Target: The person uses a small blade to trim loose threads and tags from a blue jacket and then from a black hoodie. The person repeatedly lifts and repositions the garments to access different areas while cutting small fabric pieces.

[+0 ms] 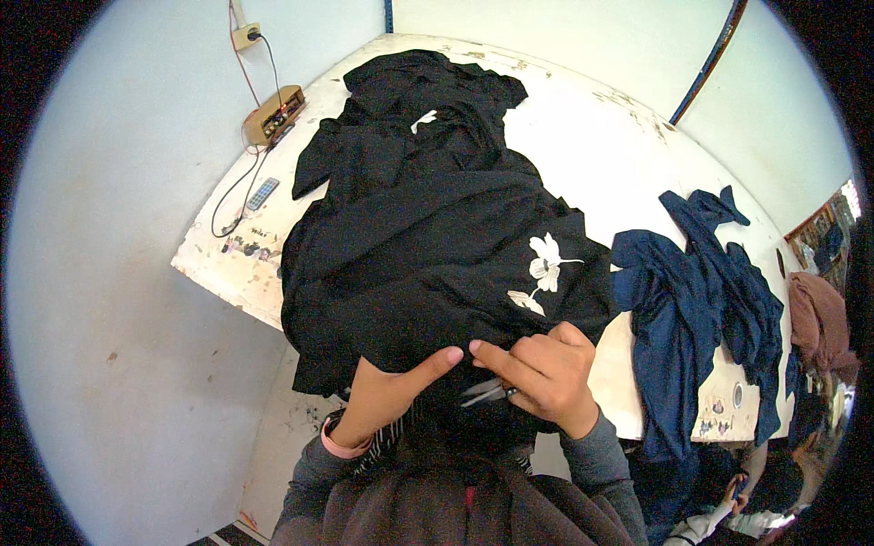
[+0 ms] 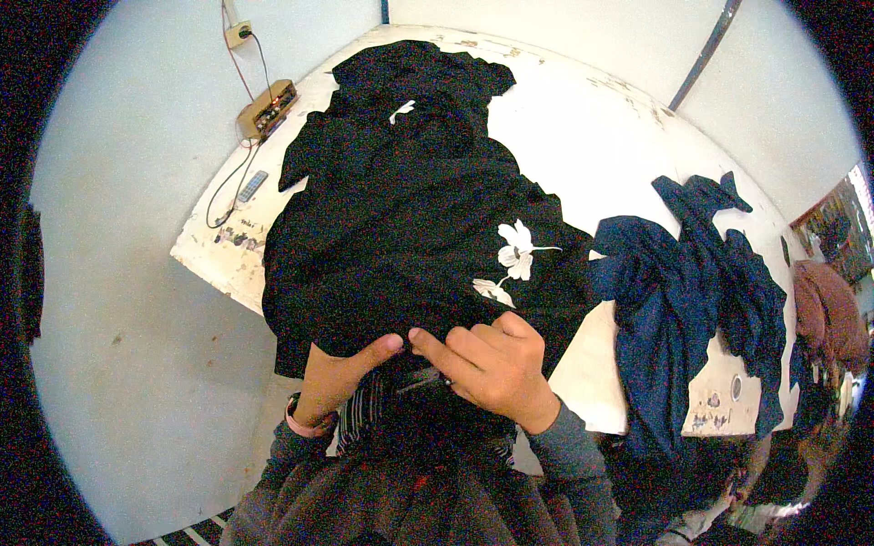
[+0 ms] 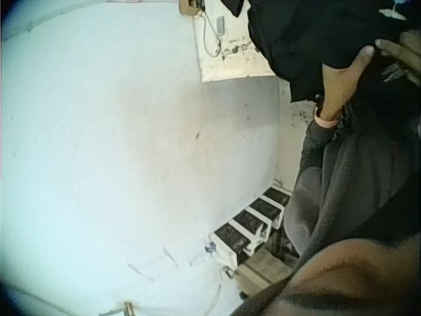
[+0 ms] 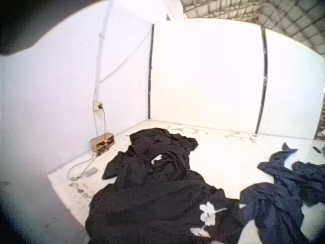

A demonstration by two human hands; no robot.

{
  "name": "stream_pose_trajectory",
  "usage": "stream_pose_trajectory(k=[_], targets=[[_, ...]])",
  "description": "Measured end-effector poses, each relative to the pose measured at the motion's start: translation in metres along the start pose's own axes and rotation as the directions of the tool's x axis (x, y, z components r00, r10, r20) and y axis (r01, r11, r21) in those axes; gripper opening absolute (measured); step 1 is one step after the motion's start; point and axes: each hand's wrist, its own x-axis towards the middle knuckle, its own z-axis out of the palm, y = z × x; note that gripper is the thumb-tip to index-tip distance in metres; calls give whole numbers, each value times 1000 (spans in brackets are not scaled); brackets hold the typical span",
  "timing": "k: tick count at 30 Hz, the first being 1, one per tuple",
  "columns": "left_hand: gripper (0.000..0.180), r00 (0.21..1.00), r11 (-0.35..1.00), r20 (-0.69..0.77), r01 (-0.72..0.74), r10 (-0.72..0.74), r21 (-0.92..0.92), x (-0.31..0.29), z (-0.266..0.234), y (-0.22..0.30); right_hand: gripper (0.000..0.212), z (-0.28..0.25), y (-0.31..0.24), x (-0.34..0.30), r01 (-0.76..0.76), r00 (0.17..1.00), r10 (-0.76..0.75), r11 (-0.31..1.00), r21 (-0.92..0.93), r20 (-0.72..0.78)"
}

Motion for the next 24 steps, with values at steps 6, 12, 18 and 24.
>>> stream_pose_trajectory(k=[6, 12, 18, 24], targets=[[24, 984, 977, -28, -169, 174, 129, -5, 13, -11, 38, 18, -6, -4, -270, 957, 284, 944, 188, -53], [25, 980, 992, -151, -126, 127, 22, 3, 16, -10, 15, 10, -14, -16, -328, 807, 587, 532, 781, -61], [25, 989, 994, -146, -16, 1, -104, 6, 10, -16, 22, 0, -23, -3, -522, 799, 588, 783, 339, -128], [24, 989, 992, -149, -13, -6, -127, 5, 14, -13, 28, 4, -26, -11, -449, 877, 464, 884, 128, -123]])
